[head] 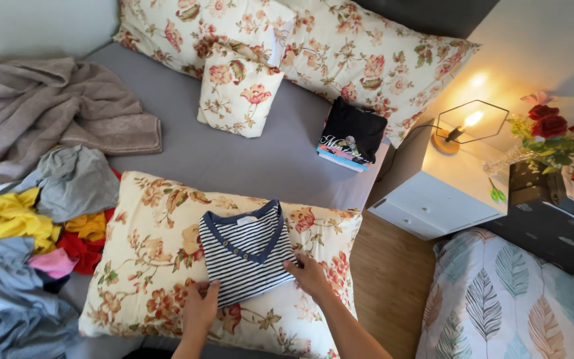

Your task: The person folds a striped shirt and a gray t-shirt on a bed. They smooth out the garments, fold the sleeves and sides, and then fold the shirts into compact rectangles before placing them on a stack.

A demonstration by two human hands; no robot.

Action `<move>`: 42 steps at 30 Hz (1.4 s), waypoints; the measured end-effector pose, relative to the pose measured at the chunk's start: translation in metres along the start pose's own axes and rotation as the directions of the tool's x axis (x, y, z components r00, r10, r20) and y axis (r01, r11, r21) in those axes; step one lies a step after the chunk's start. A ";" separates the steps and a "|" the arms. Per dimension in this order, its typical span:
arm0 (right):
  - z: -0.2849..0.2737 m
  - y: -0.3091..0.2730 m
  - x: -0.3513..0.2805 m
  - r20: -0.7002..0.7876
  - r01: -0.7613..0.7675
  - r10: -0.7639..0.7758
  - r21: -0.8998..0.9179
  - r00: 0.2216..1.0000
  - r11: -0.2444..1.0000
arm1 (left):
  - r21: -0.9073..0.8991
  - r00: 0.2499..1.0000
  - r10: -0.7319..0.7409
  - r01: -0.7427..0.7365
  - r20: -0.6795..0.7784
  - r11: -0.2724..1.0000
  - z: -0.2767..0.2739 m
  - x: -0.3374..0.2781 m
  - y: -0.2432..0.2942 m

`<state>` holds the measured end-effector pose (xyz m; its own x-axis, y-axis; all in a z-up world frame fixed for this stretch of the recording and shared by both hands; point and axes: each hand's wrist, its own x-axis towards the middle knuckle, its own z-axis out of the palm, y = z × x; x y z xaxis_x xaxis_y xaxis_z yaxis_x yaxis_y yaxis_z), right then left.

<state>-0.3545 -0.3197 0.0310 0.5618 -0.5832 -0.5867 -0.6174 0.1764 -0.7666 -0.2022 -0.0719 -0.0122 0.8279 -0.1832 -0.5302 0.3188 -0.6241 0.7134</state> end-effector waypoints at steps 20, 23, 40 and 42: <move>0.005 -0.029 -0.002 0.303 -0.212 0.096 0.376 0.948 0.902 | -0.543 0.980 0.077 0.037 0.185 0.839 -0.016 -0.008 0.070; -0.007 -0.033 -0.004 0.256 -0.130 -0.057 0.656 0.965 0.743 | -0.522 0.918 0.318 -0.157 0.235 0.839 -0.024 -0.020 0.126; -0.239 -0.054 0.122 -0.257 0.360 -0.261 0.516 0.931 0.777 | -0.229 0.570 0.494 -0.473 0.657 0.851 0.208 0.072 0.336; -0.260 -0.065 0.147 -0.257 0.423 -0.339 0.458 0.905 0.782 | -0.222 0.578 0.462 -0.438 0.672 0.871 0.215 0.068 0.371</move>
<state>-0.3753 -0.6227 0.0625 0.5765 -0.7911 -0.2044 0.0068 0.2548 -0.9670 -0.1271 -0.4793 0.1176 0.3158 -0.9050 -0.2850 0.0178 -0.2947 0.9554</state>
